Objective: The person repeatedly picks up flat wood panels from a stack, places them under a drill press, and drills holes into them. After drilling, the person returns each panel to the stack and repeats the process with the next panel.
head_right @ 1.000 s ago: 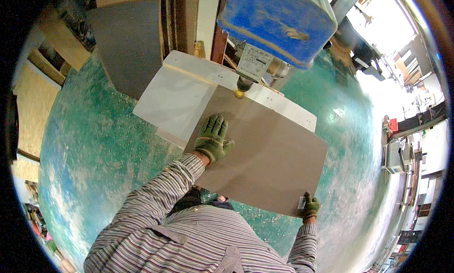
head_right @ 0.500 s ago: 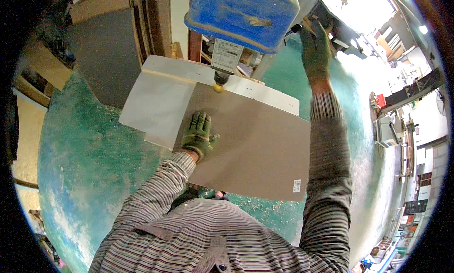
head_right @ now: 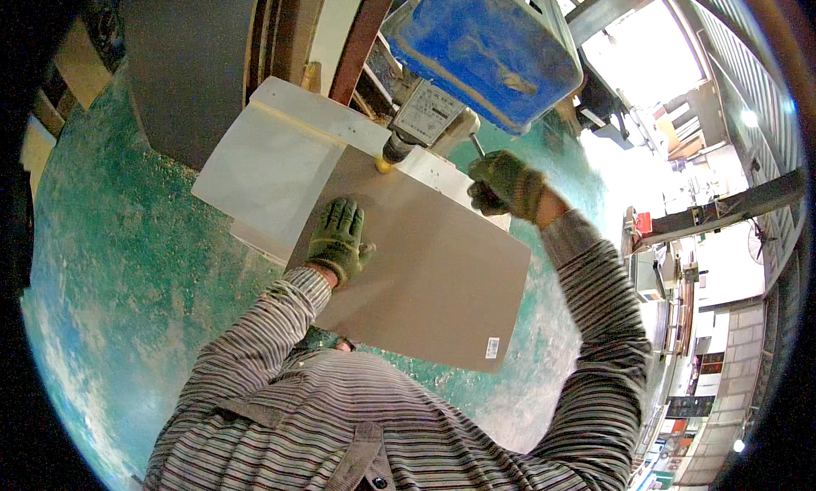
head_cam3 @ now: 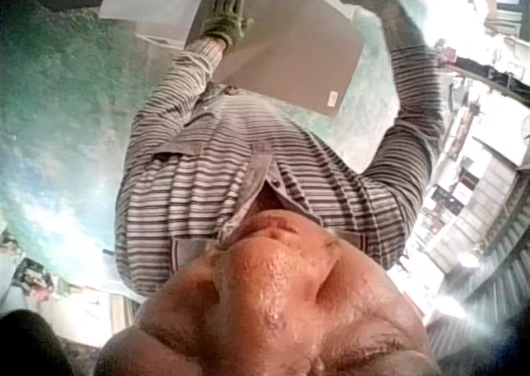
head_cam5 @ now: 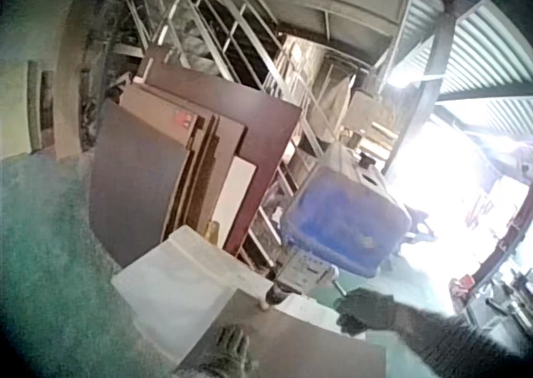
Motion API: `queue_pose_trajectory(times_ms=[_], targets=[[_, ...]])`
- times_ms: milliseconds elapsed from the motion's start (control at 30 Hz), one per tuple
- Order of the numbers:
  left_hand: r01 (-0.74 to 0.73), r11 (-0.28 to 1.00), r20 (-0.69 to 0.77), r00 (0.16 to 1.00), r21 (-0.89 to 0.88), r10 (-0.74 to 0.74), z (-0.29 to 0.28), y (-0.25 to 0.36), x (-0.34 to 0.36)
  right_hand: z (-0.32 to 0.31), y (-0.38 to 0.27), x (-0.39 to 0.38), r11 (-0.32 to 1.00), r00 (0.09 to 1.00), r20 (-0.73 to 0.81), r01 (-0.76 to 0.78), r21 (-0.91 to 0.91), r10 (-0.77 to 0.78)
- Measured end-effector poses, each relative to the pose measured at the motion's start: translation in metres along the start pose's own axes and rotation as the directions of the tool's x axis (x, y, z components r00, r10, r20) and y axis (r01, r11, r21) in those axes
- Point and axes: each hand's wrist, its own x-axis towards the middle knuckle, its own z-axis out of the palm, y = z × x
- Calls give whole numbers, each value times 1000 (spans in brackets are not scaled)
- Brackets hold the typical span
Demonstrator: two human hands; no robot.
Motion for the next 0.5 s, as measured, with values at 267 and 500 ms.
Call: queue_pose_trajectory(times_ms=[267,500], targets=[[-15,999,-37,999,42,17,5,2,-2,22,68,54,949,919,-241,313,-31,-311],[-39,998,-43,998,56,42,5,1,1,31,104,94,266,346,-121,410,-872,-930]])
